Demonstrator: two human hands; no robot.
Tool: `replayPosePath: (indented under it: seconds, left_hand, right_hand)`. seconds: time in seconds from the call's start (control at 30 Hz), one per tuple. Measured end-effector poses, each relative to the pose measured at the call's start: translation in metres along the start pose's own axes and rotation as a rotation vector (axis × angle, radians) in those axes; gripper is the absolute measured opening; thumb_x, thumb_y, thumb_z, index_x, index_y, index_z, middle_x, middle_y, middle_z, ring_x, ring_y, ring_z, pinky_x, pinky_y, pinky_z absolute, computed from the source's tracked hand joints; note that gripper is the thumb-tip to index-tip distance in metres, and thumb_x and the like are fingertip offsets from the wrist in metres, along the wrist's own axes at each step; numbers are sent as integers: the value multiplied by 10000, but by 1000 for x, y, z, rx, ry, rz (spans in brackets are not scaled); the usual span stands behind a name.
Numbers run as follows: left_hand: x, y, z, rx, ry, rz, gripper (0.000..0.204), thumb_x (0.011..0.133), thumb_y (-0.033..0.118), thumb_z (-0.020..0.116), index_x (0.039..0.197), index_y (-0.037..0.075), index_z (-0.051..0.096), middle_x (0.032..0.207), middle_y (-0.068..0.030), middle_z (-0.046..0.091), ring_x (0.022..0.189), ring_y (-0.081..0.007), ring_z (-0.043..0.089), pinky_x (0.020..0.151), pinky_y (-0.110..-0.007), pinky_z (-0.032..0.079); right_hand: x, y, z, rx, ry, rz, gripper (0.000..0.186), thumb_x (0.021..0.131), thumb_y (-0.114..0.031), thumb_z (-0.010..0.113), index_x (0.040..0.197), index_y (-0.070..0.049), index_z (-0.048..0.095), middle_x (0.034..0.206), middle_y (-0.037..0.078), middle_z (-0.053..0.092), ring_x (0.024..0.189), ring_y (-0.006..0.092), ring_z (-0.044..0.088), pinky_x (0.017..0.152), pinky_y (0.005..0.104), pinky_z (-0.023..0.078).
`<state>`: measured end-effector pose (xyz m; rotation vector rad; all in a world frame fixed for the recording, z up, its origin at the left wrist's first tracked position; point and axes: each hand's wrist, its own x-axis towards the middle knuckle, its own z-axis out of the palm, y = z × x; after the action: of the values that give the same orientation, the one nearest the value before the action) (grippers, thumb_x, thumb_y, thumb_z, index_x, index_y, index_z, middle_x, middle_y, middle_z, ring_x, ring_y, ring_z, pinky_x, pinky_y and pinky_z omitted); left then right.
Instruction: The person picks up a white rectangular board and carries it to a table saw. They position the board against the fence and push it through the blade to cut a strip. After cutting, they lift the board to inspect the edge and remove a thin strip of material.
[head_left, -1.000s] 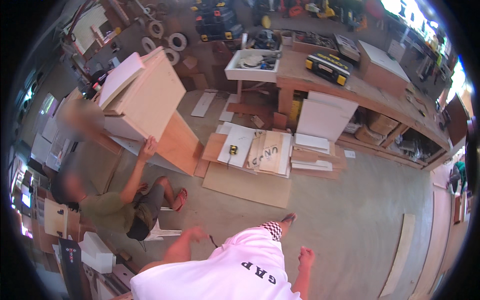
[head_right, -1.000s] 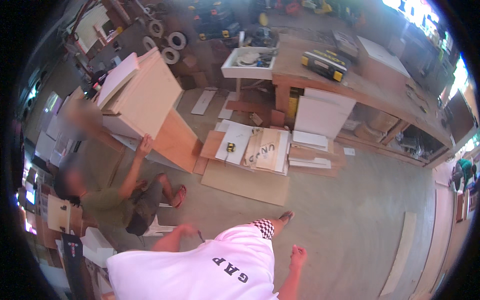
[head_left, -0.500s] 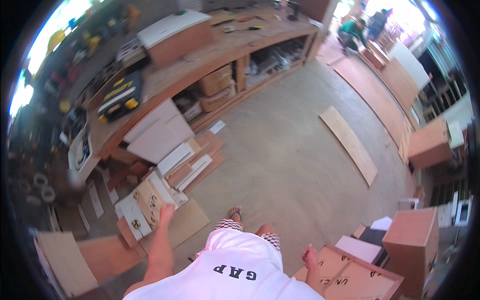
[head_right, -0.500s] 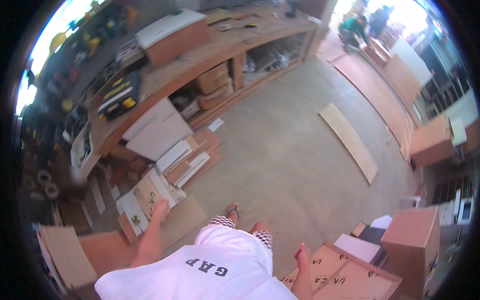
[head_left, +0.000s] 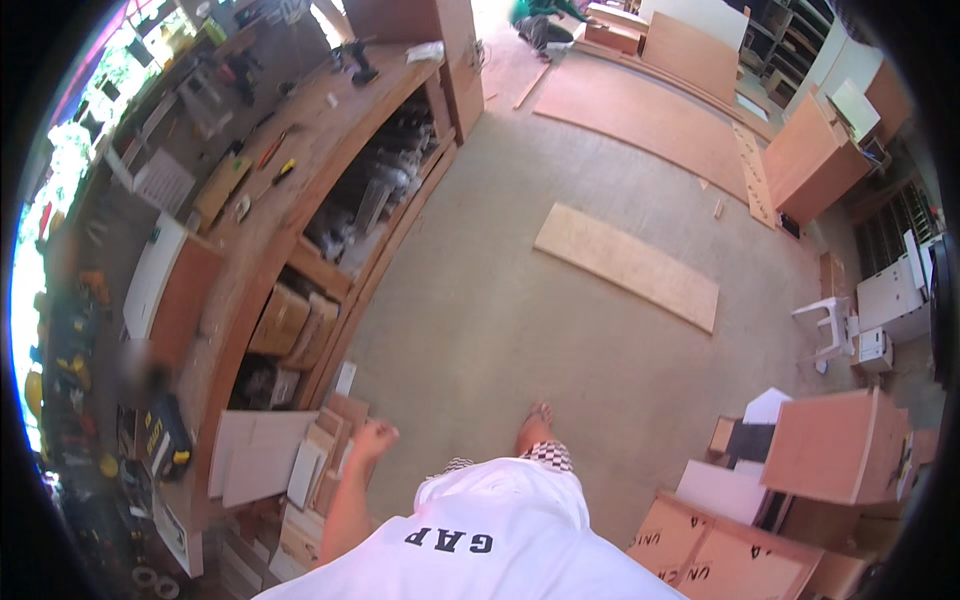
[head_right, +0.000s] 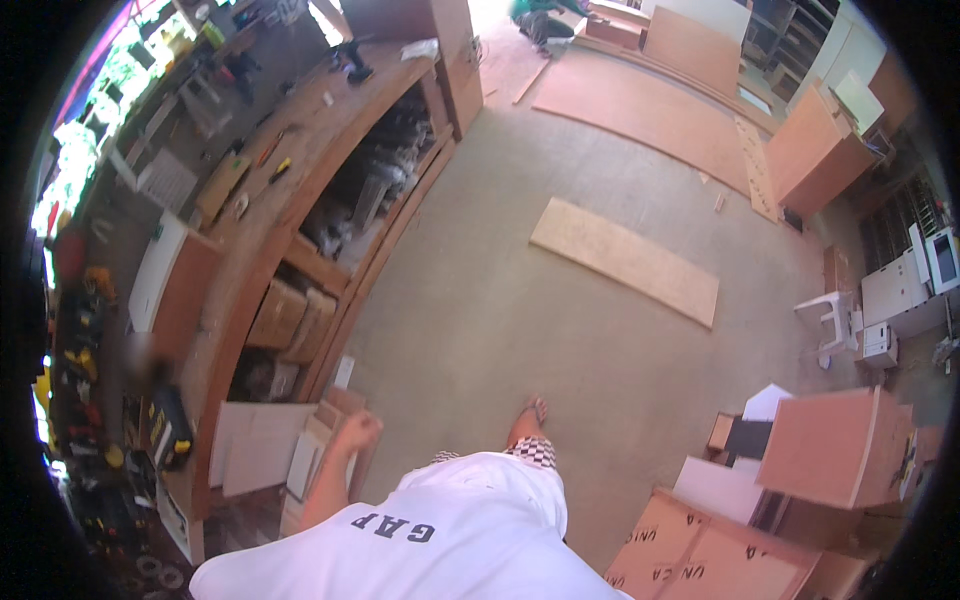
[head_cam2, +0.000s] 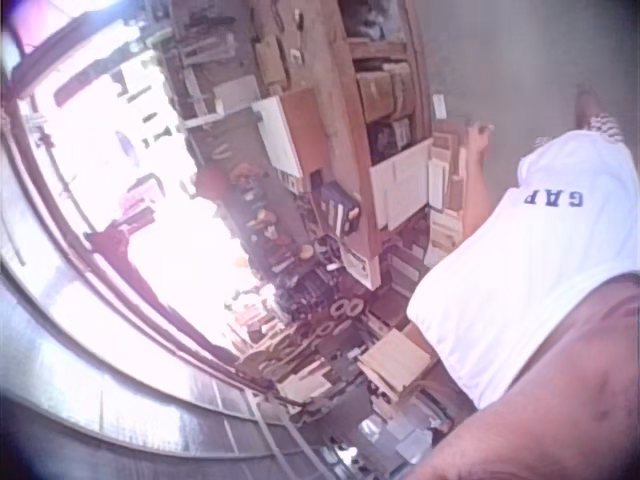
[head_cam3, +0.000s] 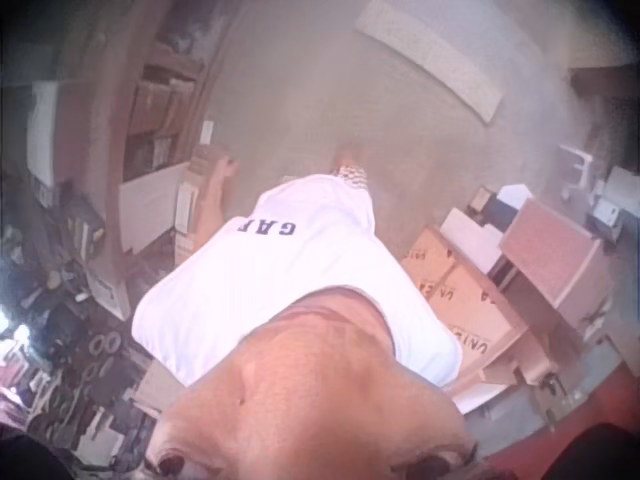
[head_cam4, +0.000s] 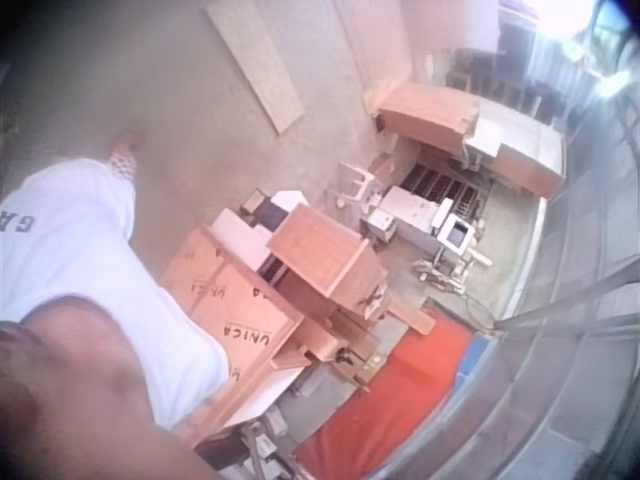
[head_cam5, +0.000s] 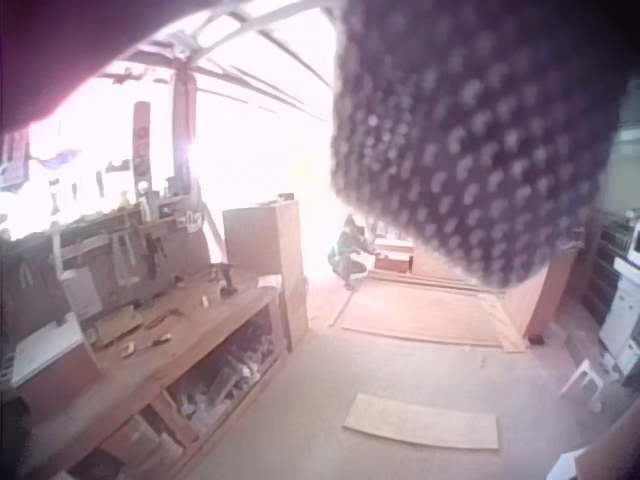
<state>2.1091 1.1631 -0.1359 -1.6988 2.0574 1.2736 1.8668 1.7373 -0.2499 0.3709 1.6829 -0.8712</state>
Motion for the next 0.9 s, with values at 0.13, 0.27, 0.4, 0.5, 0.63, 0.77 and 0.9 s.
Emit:
replayPosePath:
  seconds: [0.13, 0.27, 0.4, 0.5, 0.63, 0.77, 0.9]
  left_hand:
    - [3, 40, 55, -336, -211, -305, 421, 999, 339, 767, 1286, 32, 743, 1100, -109, 784, 909, -213, 752, 710, -364, 563]
    - [38, 69, 72, -280, -163, -443, 372, 1004, 327, 750, 1212, 19, 771, 1051, -119, 786, 888, -228, 753, 697, -384, 571]
    - [130, 104, 80, -190, -152, -509, 327, 1007, 309, 738, 1138, 14, 790, 1019, -146, 790, 894, -267, 756, 759, -420, 591]
    - [245, 164, 87, -92, -201, -368, 309, 1011, 300, 736, 1113, 14, 792, 1013, -169, 790, 915, -291, 757, 807, -442, 599]
    - [412, 324, 60, -633, -114, -537, 366, 1026, 329, 734, 1215, 16, 752, 1020, -171, 775, 920, -276, 756, 793, -435, 596]
    - [584, 538, -25, -481, -61, -193, 329, 1038, 281, 726, 1233, 16, 732, 1016, -92, 755, 905, -196, 723, 802, -373, 581]
    - [734, 704, -101, -464, -35, 156, 324, 1055, 269, 702, 1262, 20, 705, 1079, -75, 744, 885, -180, 706, 781, -346, 569]
  right_hand:
    - [77, -166, -87, -106, -44, 43, 341, 1077, -342, 585, 901, -91, 735, 791, 57, 655, 652, 184, 601, 547, 371, 466]
    - [184, -410, -182, 79, 339, -164, 309, 1054, -309, 628, 1139, -28, 725, 807, 43, 653, 689, 178, 626, 572, 361, 486]
    - [246, -638, -229, 394, 523, -479, 235, 1083, -336, 646, 965, -135, 621, 757, -10, 608, 641, 149, 574, 567, 336, 459]
    - [264, -759, -224, 288, 397, -512, 217, 1073, -346, 662, 1019, -138, 626, 830, 5, 649, 683, 151, 606, 579, 326, 479]
    - [279, -833, -166, -19, 336, -264, 244, 1042, -309, 689, 1158, -95, 669, 943, 32, 728, 815, 165, 683, 622, 328, 507]
    - [289, -853, -114, 179, 253, -49, 310, 1037, -327, 702, 1196, -62, 691, 1051, 80, 755, 875, 215, 715, 693, 390, 565]
    - [327, -882, -95, 126, 176, 26, 308, 1017, -303, 698, 1177, -41, 705, 1017, 99, 758, 847, 224, 711, 688, 398, 566]
